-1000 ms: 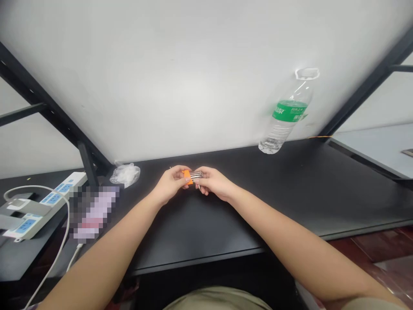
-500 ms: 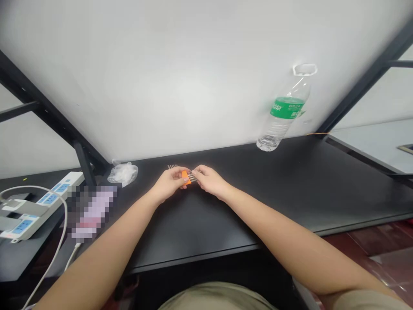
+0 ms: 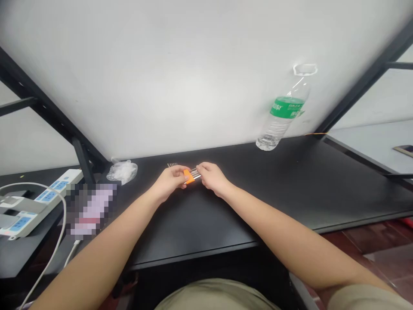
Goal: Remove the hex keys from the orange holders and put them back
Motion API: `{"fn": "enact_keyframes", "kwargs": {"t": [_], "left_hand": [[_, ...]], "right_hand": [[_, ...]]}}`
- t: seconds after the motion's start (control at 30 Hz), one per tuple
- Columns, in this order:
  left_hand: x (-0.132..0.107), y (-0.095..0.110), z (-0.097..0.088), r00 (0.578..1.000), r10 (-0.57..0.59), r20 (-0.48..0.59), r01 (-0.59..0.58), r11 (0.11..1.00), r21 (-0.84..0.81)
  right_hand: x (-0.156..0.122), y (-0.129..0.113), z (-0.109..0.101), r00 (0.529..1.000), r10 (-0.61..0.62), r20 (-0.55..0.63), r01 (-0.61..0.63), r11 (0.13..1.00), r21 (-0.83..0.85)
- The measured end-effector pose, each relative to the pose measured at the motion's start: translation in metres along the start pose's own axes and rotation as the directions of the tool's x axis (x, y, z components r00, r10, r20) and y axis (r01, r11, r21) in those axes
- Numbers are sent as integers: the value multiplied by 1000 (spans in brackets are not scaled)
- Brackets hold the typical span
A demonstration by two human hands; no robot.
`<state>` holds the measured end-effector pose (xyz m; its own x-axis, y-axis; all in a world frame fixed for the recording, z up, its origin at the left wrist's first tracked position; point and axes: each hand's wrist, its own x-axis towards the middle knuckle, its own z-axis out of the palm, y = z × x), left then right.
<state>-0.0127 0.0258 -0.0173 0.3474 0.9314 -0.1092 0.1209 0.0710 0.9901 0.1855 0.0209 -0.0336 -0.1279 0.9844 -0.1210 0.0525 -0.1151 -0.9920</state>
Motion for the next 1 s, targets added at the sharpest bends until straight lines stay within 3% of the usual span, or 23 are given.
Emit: {"fn": "enact_keyframes", "kwargs": {"t": [0.1, 0.17, 0.27, 0.33, 1.0], "left_hand": [[-3, -2, 4, 995, 77, 60, -82, 994, 71], [-5, -2, 7, 985, 170, 43, -175, 954, 245], [-7, 0, 11, 954, 299, -14, -242, 797, 553], [-8, 2, 13, 940, 341, -3, -260, 725, 638], [-8, -7, 16, 971, 228, -72, -128, 748, 651]], "right_hand": [[0, 1, 1, 1000, 1, 23, -2, 1000, 18], [-1, 1, 1, 1000, -6, 21, 6, 1000, 8], [0, 0, -1, 1000, -7, 16, 8, 1000, -19], [1, 0, -3, 1000, 2, 14, -1, 1000, -26], [12, 7, -15, 996, 84, 32, -85, 996, 18]]}}
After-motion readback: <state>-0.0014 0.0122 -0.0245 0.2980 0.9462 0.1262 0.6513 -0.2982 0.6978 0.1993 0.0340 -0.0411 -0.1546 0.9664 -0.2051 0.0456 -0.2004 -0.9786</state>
